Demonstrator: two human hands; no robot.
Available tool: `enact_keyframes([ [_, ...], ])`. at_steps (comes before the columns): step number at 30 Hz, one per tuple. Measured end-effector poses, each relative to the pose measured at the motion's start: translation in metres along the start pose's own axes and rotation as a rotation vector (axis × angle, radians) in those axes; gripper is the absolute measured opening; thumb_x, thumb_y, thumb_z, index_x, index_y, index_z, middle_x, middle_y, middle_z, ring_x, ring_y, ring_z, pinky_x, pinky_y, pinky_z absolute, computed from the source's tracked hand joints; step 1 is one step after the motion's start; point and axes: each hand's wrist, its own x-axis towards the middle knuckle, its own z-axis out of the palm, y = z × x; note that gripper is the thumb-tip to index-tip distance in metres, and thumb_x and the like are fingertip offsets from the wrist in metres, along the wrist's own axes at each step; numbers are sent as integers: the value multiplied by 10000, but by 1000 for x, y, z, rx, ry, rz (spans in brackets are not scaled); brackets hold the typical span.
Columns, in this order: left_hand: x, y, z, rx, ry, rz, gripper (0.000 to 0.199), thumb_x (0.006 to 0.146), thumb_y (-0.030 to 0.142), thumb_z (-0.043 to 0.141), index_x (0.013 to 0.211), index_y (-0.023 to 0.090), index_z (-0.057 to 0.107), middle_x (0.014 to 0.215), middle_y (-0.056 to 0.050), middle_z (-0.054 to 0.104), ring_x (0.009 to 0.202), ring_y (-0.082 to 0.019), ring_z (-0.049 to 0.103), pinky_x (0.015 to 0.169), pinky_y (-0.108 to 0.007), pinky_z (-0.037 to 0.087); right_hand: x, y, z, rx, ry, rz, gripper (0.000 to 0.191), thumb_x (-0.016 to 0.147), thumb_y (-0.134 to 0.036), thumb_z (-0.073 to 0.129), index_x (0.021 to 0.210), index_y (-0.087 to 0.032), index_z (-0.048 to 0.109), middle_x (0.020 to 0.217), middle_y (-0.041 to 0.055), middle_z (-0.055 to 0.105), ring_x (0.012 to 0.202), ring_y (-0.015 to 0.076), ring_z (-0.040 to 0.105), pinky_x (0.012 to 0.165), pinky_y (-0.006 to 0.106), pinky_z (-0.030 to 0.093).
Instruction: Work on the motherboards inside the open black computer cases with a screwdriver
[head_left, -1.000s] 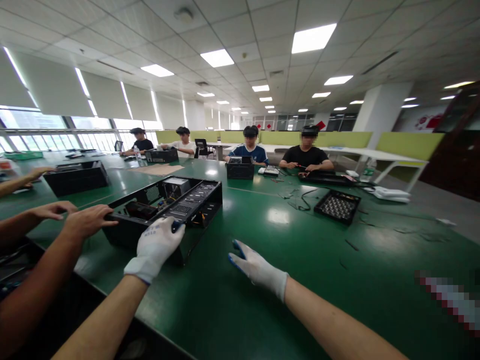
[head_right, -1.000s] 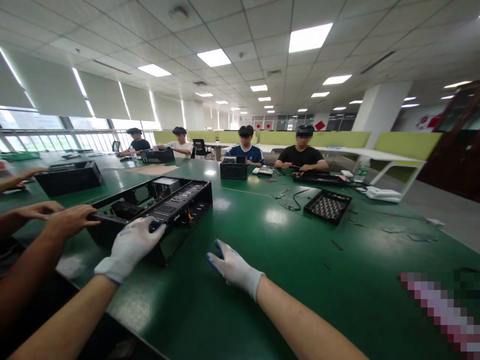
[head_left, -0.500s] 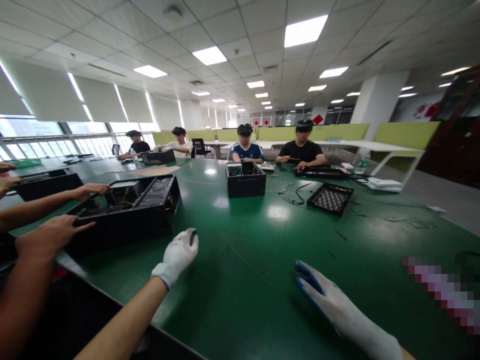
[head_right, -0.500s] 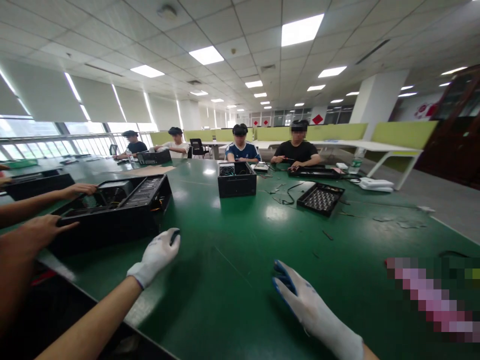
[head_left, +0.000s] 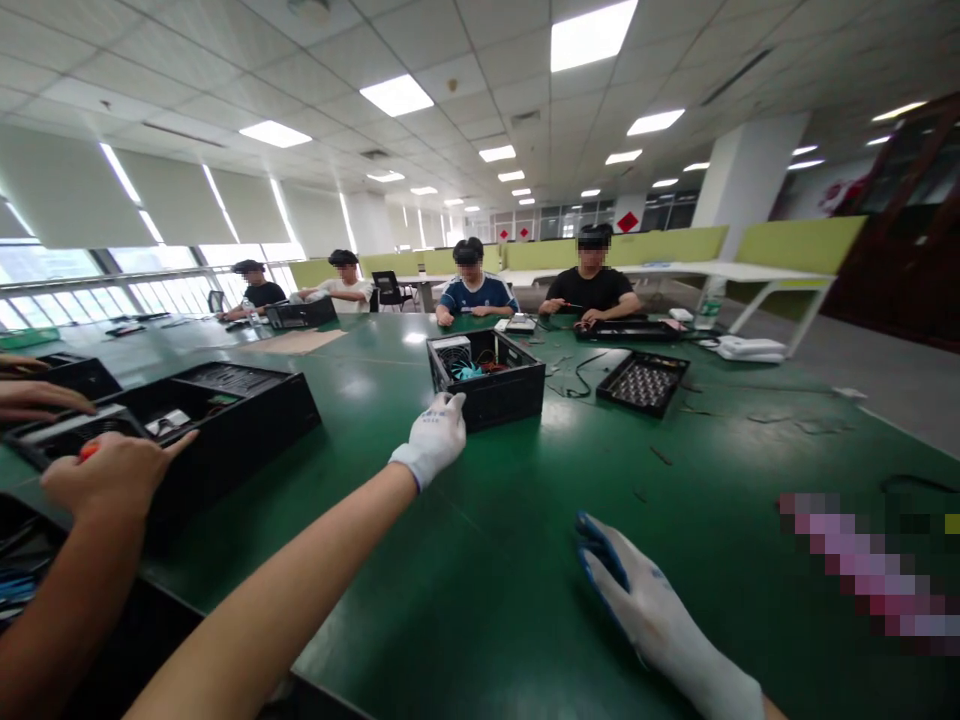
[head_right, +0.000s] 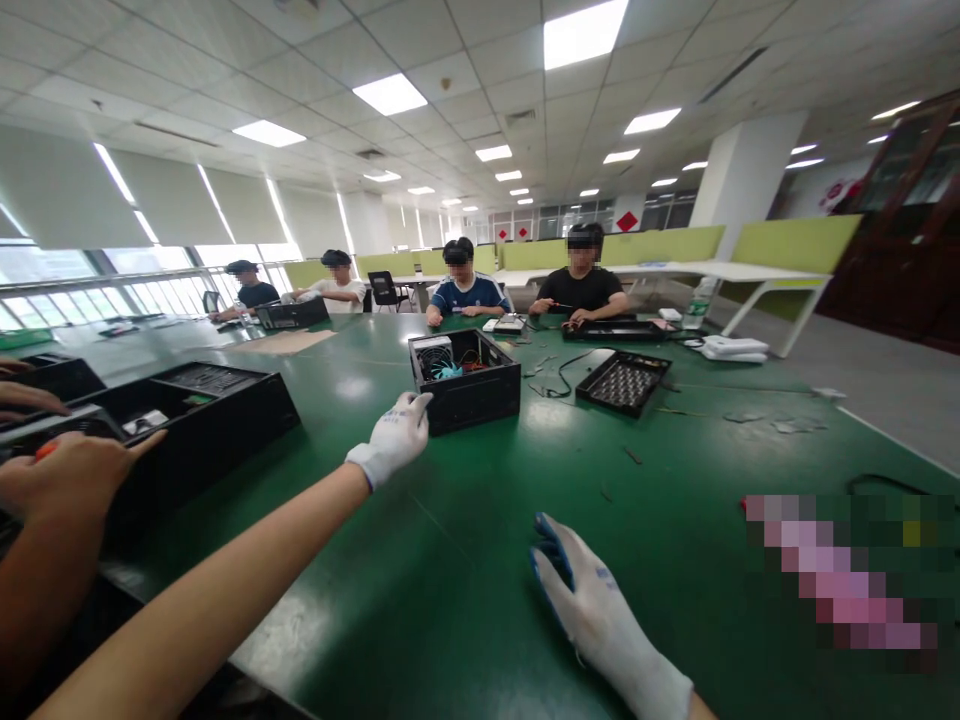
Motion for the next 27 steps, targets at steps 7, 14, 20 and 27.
enact_keyframes([
  [7, 93, 23, 24, 18, -120, -14, 545, 1009, 259, 417, 1530, 108, 462, 1636, -213, 394, 1379, -325, 565, 1153, -394, 442, -2, 14, 16, -62, -35, -81, 793, 979, -699, 406, 1572, -177, 466, 1581, 145, 508, 1467, 317, 465, 1262, 464, 334],
  [14, 121, 31, 40, 83, -181, -103, 517, 1016, 320, 379, 1464, 105, 522, 1501, -254, 536, 1339, -350, 598, 1128, -453, 459, 5, 11, 15, -92, -39, -105, 769, 1010, -656, 384, 1578, -142, 454, 1587, 169, 495, 1472, 315, 458, 1259, 473, 336],
  [20, 109, 29, 28, 115, -180, -47, 458, 1019, 320, 384, 1358, 119, 615, 1355, -210, 670, 1264, -303, 654, 1096, -402, 480, 3, 8, 13, -121, -21, -121, 749, 1014, -640, 395, 1571, -145, 473, 1568, 166, 522, 1460, 320, 481, 1246, 469, 368],
  [27, 25, 26, -2, 127, -161, 79, 416, 1020, 312, 432, 1338, 152, 647, 1306, -154, 706, 1210, -274, 674, 1090, -360, 488, 6, 21, 17, -95, 139, -183, 733, 1021, -617, 399, 1550, -115, 475, 1539, 198, 543, 1440, 339, 503, 1225, 536, 400],
])
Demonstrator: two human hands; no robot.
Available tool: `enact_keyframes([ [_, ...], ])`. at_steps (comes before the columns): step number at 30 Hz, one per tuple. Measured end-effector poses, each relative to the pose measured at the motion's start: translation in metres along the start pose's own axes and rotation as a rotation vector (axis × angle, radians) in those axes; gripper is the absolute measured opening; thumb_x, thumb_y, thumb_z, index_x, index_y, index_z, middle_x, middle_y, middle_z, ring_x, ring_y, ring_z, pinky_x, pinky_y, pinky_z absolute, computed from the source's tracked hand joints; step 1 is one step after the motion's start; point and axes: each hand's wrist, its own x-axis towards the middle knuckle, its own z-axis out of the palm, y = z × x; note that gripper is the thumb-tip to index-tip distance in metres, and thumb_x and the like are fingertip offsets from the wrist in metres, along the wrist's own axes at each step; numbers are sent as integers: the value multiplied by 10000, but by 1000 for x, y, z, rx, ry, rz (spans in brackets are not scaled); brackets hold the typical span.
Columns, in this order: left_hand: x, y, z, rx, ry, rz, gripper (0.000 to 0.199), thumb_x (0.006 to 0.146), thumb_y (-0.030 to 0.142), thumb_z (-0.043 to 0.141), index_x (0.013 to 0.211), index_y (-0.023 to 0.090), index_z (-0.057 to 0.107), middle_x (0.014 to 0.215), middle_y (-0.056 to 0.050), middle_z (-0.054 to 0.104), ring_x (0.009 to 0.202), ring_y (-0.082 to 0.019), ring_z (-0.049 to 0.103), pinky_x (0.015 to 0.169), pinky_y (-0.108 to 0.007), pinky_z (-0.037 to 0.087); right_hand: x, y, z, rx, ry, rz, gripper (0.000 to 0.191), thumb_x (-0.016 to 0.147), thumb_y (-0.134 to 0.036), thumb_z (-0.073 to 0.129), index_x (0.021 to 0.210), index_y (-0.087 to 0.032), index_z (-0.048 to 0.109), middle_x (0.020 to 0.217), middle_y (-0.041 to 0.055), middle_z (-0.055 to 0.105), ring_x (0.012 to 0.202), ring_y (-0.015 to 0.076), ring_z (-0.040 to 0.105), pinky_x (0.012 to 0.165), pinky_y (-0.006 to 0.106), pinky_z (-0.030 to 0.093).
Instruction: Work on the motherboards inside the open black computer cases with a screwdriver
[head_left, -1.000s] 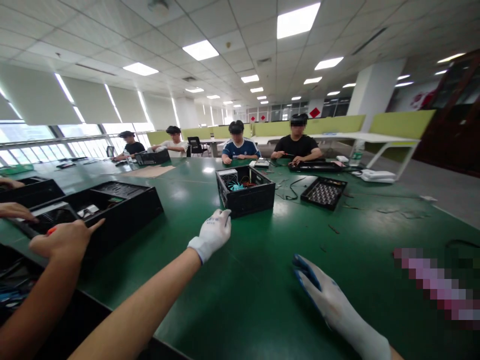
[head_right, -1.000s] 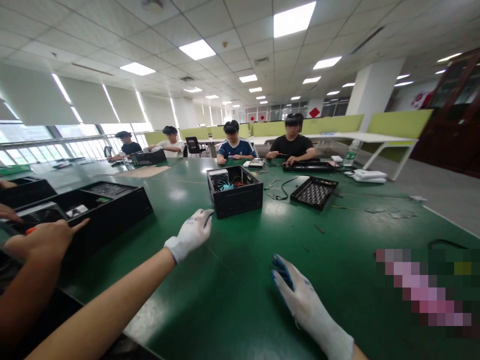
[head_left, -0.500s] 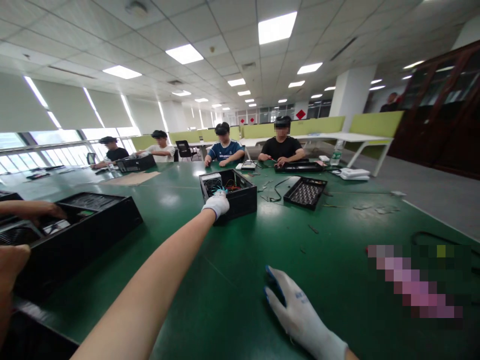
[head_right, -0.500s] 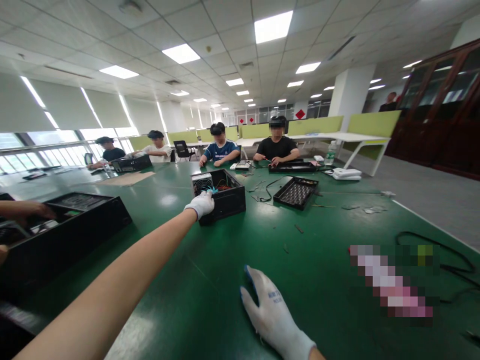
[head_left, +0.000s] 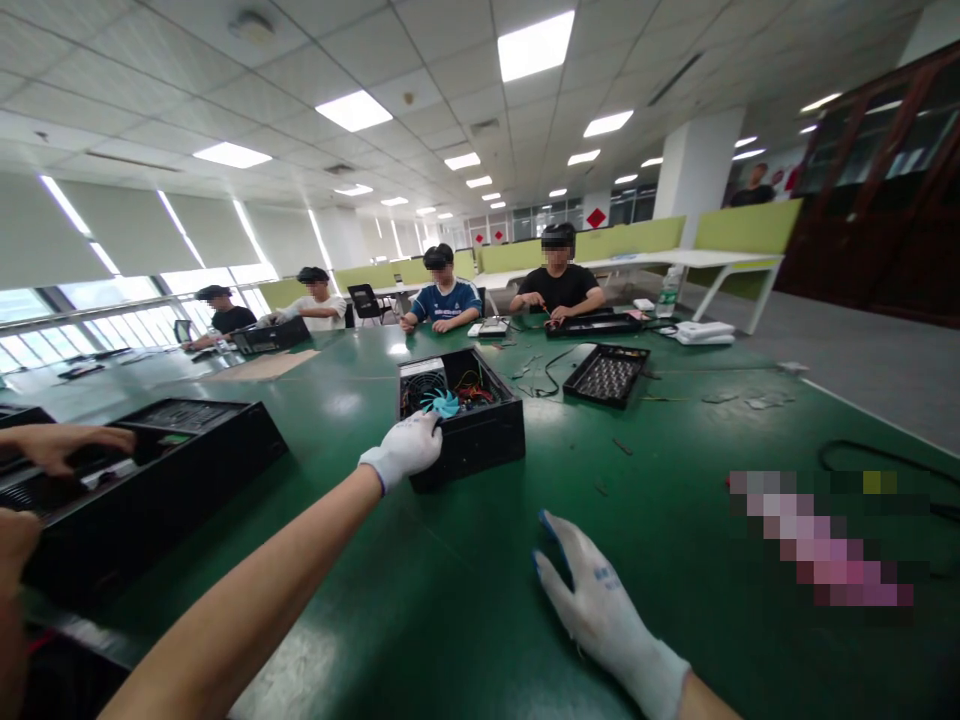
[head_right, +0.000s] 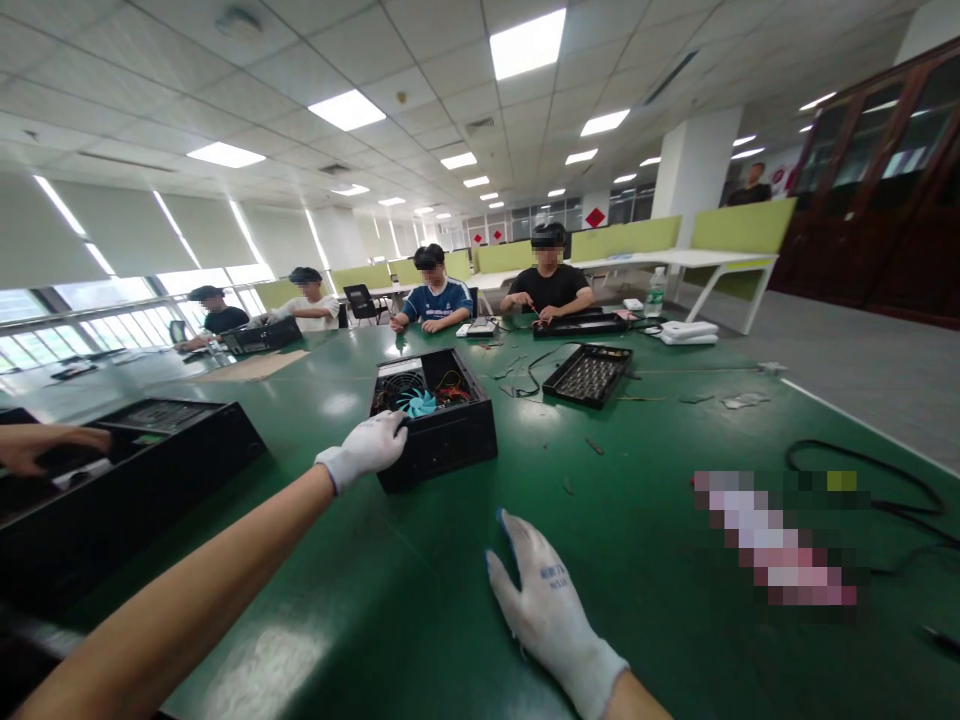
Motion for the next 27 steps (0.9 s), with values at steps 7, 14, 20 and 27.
enact_keyframes([
  [7, -136, 14, -28, -120, 49, 169, 396, 1060, 329, 408, 1346, 165, 626, 1243, -119, 715, 1130, -254, 704, 1025, -387, 561, -3, 7, -19, 38, 396, -200, 569, 1033, -472, 505, 1525, -189, 475, 1514, 186, 533, 1411, 350, 510, 1177, 603, 431],
  [14, -243, 20, -51, -147, 169, 326, 388, 1055, 318, 452, 1431, 248, 517, 1382, -88, 685, 1224, -248, 697, 1044, -368, 589, -6, -28, -71, 268, 335, -286, 391, 1065, -407, 460, 1418, -337, 612, 1496, 64, 560, 1400, 300, 517, 1209, 534, 378],
  [20, -286, 32, -82, -219, 70, 327, 436, 967, 250, 501, 1396, 327, 520, 1276, -17, 737, 1020, -201, 769, 823, -227, 638, -5, -60, -98, 96, 98, -429, 316, 1023, -409, 552, 1268, -330, 736, 1437, 55, 625, 1330, 283, 583, 1126, 448, 470],
  [27, -295, 35, -100, -284, -63, 317, 476, 887, 192, 515, 1330, 351, 583, 1216, 23, 756, 899, -180, 773, 756, -222, 630, 4, -88, -105, -82, -88, -642, 209, 1000, -311, 588, 955, -239, 779, 1062, 58, 776, 1056, 245, 695, 1045, 453, 482],
])
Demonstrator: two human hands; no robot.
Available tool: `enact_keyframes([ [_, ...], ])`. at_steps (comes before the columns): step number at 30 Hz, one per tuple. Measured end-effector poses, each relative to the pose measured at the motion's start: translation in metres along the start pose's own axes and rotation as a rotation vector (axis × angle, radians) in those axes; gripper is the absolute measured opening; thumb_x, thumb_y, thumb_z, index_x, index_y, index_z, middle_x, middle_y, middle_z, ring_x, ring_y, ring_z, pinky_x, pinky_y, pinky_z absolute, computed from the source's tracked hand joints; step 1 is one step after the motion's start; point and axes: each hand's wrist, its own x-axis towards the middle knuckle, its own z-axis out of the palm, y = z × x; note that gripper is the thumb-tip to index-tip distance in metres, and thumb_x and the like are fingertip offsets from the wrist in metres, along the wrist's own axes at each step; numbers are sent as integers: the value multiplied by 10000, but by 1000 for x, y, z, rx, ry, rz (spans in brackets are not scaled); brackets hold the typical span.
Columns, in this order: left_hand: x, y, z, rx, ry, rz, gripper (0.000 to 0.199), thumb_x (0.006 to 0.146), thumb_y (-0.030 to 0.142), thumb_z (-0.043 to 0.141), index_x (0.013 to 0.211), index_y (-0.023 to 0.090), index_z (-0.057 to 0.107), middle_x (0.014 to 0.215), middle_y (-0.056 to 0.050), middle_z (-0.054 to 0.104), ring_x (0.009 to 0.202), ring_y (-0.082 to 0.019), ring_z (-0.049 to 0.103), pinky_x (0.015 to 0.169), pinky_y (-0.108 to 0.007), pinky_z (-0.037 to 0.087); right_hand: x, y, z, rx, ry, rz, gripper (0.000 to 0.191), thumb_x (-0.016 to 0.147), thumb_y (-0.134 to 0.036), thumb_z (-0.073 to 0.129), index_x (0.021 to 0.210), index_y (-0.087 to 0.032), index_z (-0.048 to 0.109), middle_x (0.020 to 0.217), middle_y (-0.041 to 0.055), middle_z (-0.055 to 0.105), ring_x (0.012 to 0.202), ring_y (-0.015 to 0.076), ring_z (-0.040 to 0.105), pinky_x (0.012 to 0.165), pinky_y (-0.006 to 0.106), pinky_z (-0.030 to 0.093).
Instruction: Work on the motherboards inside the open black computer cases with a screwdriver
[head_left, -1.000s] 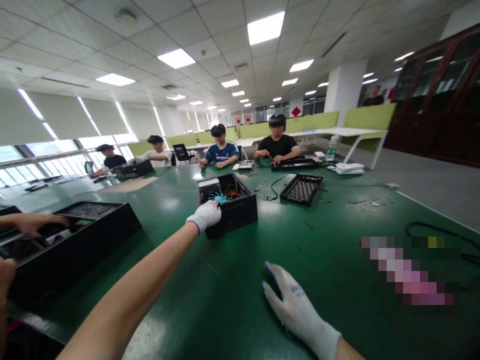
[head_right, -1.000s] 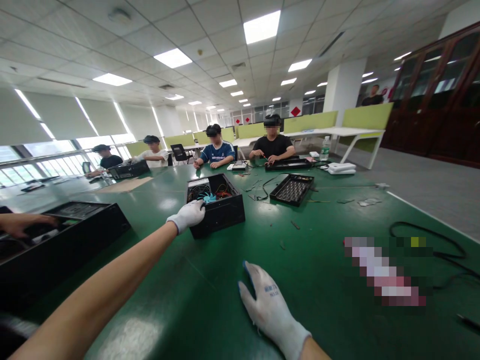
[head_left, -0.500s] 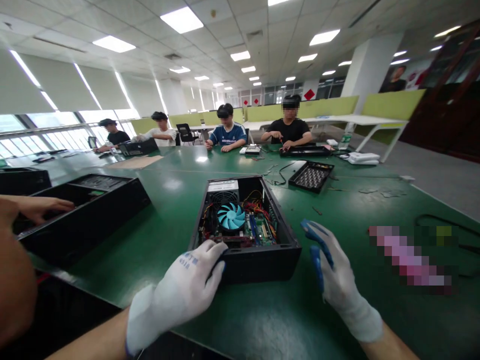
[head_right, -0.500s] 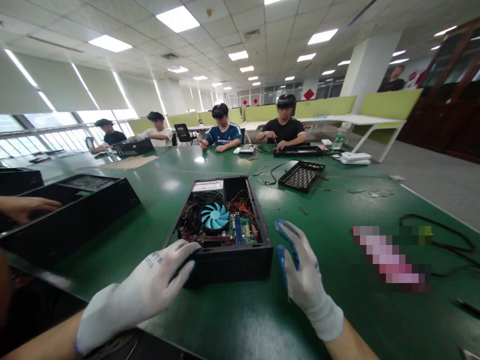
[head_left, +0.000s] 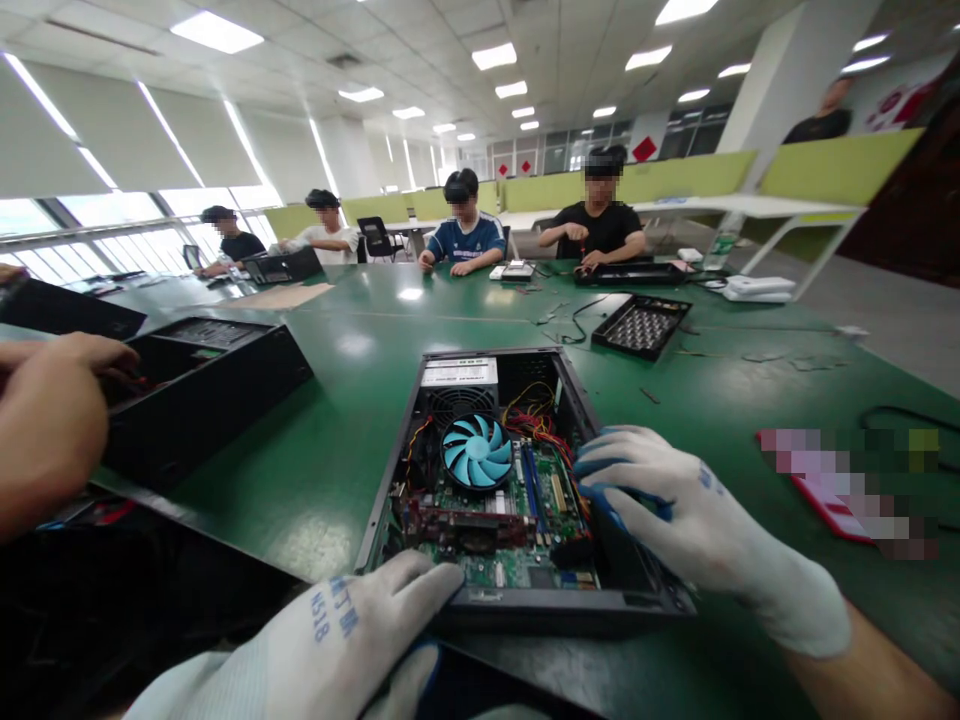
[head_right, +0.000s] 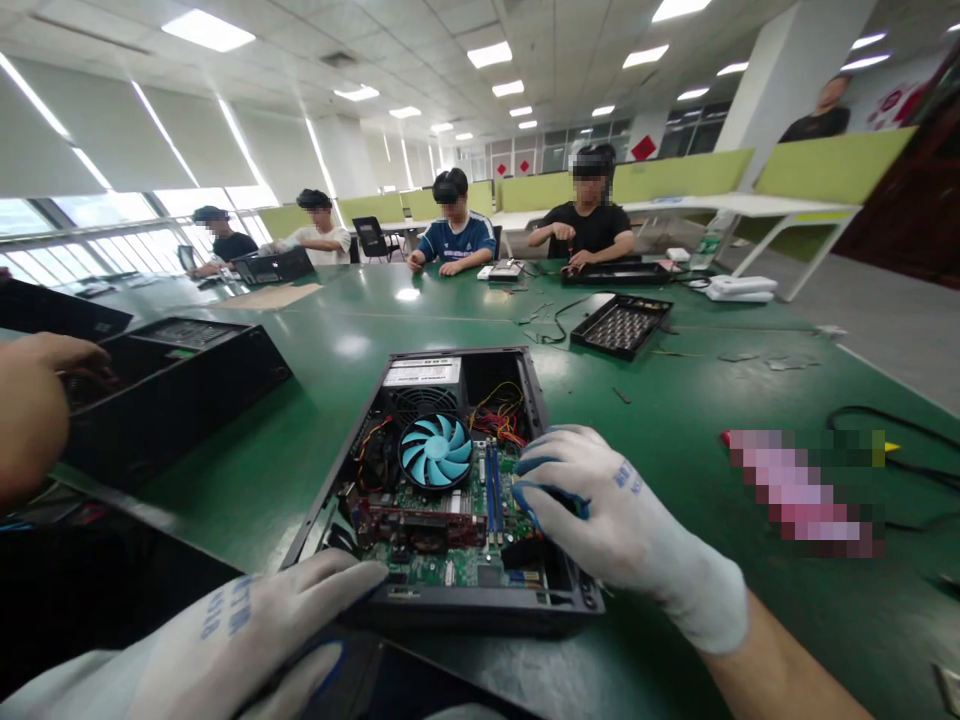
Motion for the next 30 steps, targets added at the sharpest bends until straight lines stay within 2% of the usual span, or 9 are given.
enact_keyframes([
  [3, 8, -8, -3, -11, 47, 7, 367, 977, 296, 505, 1316, 391, 609, 1200, 33, 761, 1013, -195, 759, 869, -272, 632, 2, -3, 2, 40, -20, 4, 314, 1024, -297, 542, 767, -212, 701, 867, 37, 741, 884, 208, 674, 1044, 462, 456],
  [6, 37, -17, -6, 27, 67, -65, 316, 1020, 457, 492, 1296, 406, 639, 1154, 7, 757, 1033, -217, 744, 924, -332, 618, 3, -6, 4, 81, -20, 29, 393, 1044, -312, 510, 686, -207, 631, 766, 28, 686, 797, 192, 622, 986, 451, 460],
  [9, 81, -25, -3, 172, -23, -184, 476, 936, 642, 561, 1294, 344, 660, 1130, -57, 733, 1006, -287, 732, 908, -413, 600, 7, -6, 4, 52, -61, 48, 437, 1058, -355, 499, 658, -207, 594, 720, 27, 646, 756, 188, 566, 899, 424, 450],
  [13, 137, -34, 17, 401, -161, -231, 788, 807, 783, 624, 1286, 158, 657, 1177, -185, 697, 990, -376, 719, 840, -463, 590, 19, -7, 4, -50, -133, 51, 500, 1069, -417, 499, 619, -207, 559, 649, 10, 591, 706, 173, 519, 810, 376, 396],
  [16, 163, -41, 33, 437, -271, -255, 831, 763, 818, 638, 1178, 101, 706, 1131, -231, 712, 987, -413, 718, 836, -485, 587, 27, -10, 6, -125, -167, 71, 551, 1075, -469, 467, 605, -202, 575, 637, 12, 596, 674, 164, 516, 754, 358, 355],
  [20, 181, -51, 45, 408, -338, -267, 829, 671, 859, 680, 1073, 137, 751, 1117, -217, 731, 1021, -415, 717, 881, -475, 579, 30, -11, 8, -146, -186, 88, 565, 1082, -498, 436, 638, -195, 611, 656, 15, 612, 685, 163, 516, 740, 358, 324],
  [24, 188, -58, 48, 404, -385, -270, 824, 629, 911, 653, 998, 182, 760, 1050, -175, 752, 960, -379, 737, 835, -434, 591, 27, -8, 9, -109, -150, 61, 542, 1087, -466, 435, 641, -196, 580, 653, 9, 590, 687, 162, 495, 745, 359, 318],
  [27, 190, -57, 50, 391, -415, -261, 788, 597, 915, 671, 945, 213, 751, 1007, -140, 760, 971, -365, 738, 849, -410, 589, 25, -7, 9, -79, -137, 35, 513, 1085, -423, 451, 637, -199, 562, 655, 7, 588, 685, 161, 492, 757, 363, 321],
  [30, 192, -52, 54, 408, -422, -259, 753, 599, 862, 711, 951, 197, 743, 1049, -159, 752, 1022, -401, 724, 889, -447, 585, 26, -6, 9, -60, -132, 24, 503, 1085, -402, 453, 634, -200, 546, 646, -3, 583, 673, 154, 482, 769, 366, 320],
])
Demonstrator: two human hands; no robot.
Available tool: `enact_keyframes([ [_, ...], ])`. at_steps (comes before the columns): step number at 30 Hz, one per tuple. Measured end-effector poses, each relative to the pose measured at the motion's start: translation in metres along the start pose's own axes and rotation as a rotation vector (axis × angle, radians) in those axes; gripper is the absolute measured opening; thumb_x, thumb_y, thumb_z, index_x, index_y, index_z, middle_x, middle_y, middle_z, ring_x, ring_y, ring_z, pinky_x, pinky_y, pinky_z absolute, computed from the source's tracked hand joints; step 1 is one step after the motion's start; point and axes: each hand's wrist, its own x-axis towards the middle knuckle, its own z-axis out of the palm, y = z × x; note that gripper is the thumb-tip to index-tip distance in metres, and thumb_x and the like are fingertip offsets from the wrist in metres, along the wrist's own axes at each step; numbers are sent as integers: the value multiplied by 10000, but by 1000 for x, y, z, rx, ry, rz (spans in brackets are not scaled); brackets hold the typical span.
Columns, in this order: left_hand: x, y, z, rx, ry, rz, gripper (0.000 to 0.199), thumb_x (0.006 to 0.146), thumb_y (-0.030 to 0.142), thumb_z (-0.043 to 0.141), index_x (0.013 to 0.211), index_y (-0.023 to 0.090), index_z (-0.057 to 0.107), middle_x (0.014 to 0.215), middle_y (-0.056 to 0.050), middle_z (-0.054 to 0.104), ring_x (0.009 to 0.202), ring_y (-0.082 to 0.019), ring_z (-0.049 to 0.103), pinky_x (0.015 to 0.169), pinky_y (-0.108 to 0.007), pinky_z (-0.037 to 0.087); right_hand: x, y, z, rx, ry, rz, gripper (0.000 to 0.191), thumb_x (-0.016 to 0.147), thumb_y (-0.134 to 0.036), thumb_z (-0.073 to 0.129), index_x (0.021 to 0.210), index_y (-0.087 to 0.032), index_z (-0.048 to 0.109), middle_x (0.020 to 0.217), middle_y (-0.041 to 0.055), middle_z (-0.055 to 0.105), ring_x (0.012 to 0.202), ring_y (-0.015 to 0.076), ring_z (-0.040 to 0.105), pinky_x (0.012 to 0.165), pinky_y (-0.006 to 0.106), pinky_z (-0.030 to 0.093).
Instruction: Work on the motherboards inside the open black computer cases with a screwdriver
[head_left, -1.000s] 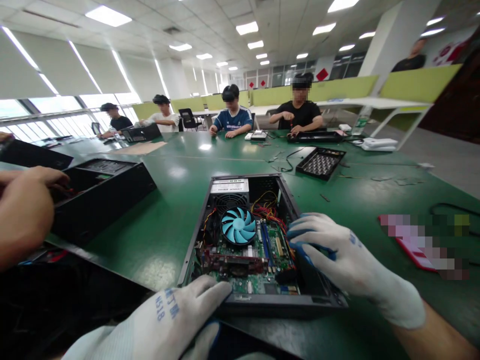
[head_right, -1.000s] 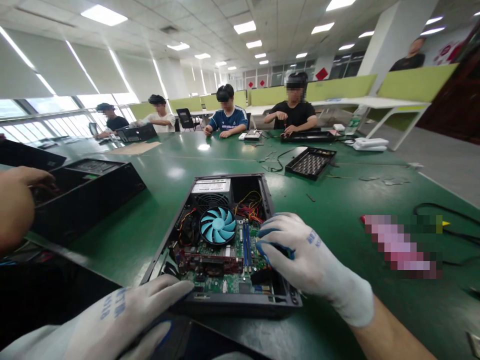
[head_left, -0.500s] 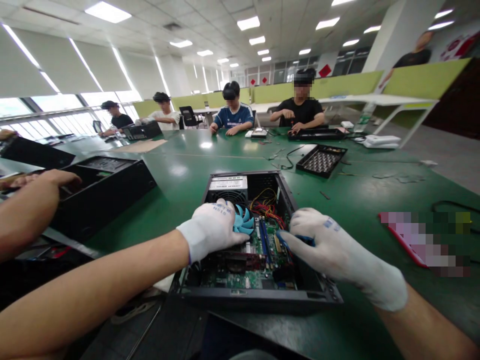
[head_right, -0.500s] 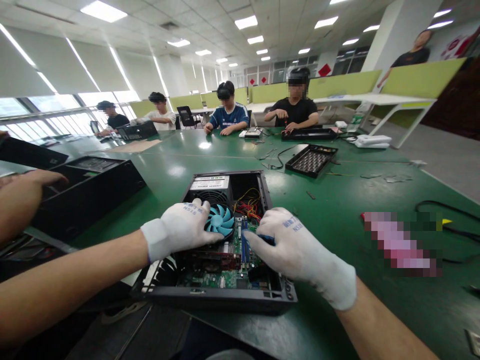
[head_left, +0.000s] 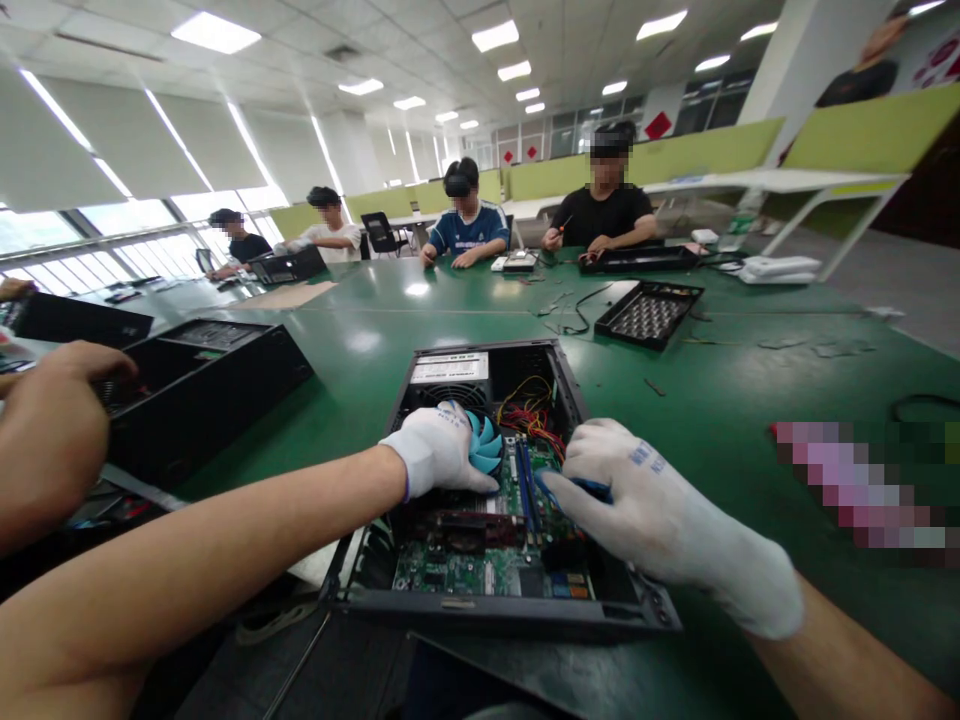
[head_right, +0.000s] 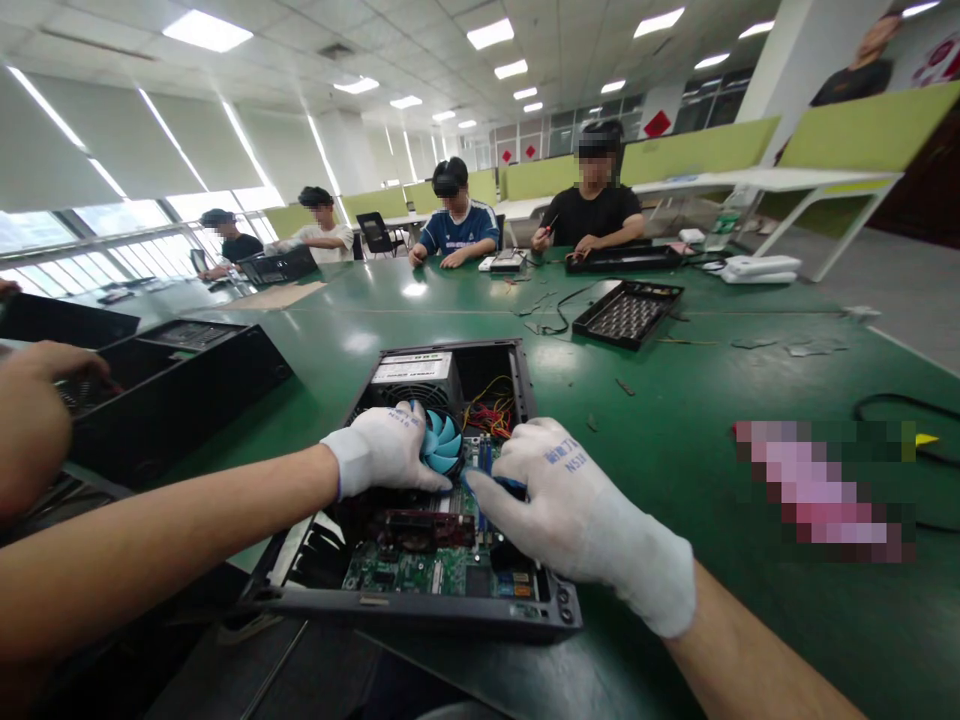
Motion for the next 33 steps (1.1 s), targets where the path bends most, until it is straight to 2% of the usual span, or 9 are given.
enact_keyframes([
  [3, 0, 4, 0, -5, 26, -20, 770, 587, 805, 736, 1020, 169, 727, 1082, -185, 737, 1001, -415, 720, 868, -472, 590, 0, 0, 0, 7, 2, 2, 498, 1080, -398, 467, 631, -198, 544, 640, -4, 579, 670, 151, 478, 759, 365, 315],
  [7, -6, 8, -4, 24, 119, -29, 923, 539, 760, 762, 1190, 116, 657, 1162, -220, 692, 1012, -417, 700, 862, -475, 587, -1, 1, 0, 16, 0, 9, 503, 1084, -398, 453, 632, -192, 533, 646, -6, 574, 676, 146, 473, 765, 367, 308],
  [12, -7, 18, -19, -24, 219, 45, 1062, 538, 863, 700, 1271, 102, 589, 1166, -213, 671, 945, -374, 704, 814, -438, 586, -1, 0, 0, 22, -2, 5, 467, 1071, -374, 495, 644, -190, 531, 654, -17, 566, 679, 141, 459, 766, 360, 306],
  [15, 6, 28, -28, -40, 274, 95, 1100, 533, 881, 693, 1288, 90, 578, 1238, -225, 650, 1060, -390, 679, 905, -428, 561, -1, 1, 0, 19, 2, -6, 463, 1069, -367, 496, 643, -191, 525, 649, -18, 566, 673, 139, 458, 756, 358, 306],
  [18, 23, 38, -35, -23, 265, 115, 1032, 568, 835, 704, 1255, 72, 607, 1236, -231, 656, 1169, -424, 623, 1005, -453, 514, -1, 1, 1, 20, 1, -4, 483, 1077, -380, 464, 636, -192, 519, 646, -9, 576, 680, 145, 473, 767, 364, 313],
  [22, 38, 48, -34, -11, 241, 142, 940, 609, 817, 689, 1218, 103, 641, 1219, -209, 671, 1144, -397, 620, 1011, -461, 511, -1, 2, 1, 11, -14, 10, 500, 1087, -387, 422, 639, -194, 531, 653, 3, 593, 691, 153, 484, 780, 371, 318],
  [27, 42, 49, -30, -52, 264, 130, 965, 613, 822, 666, 1213, 66, 646, 1172, -223, 684, 1093, -406, 658, 961, -472, 542, -1, 1, 0, 10, -6, 16, 509, 1090, -390, 408, 634, -195, 523, 654, 5, 586, 694, 154, 484, 788, 371, 322],
  [31, 42, 48, -27, -130, 179, 155, 916, 607, 835, 662, 1161, 105, 663, 1105, -192, 718, 1010, -373, 710, 886, -433, 580, -2, 1, 1, 23, 2, 12, 490, 1087, -380, 419, 644, -198, 524, 658, 4, 587, 693, 155, 474, 791, 376, 319],
  [33, 42, 47, -26, -148, 164, 184, 966, 595, 837, 675, 1223, 104, 636, 1145, -196, 714, 1034, -370, 714, 909, -428, 579, -2, 2, 2, 32, 11, 6, 476, 1084, -374, 429, 651, -199, 523, 659, 0, 578, 690, 154, 459, 797, 378, 319],
])
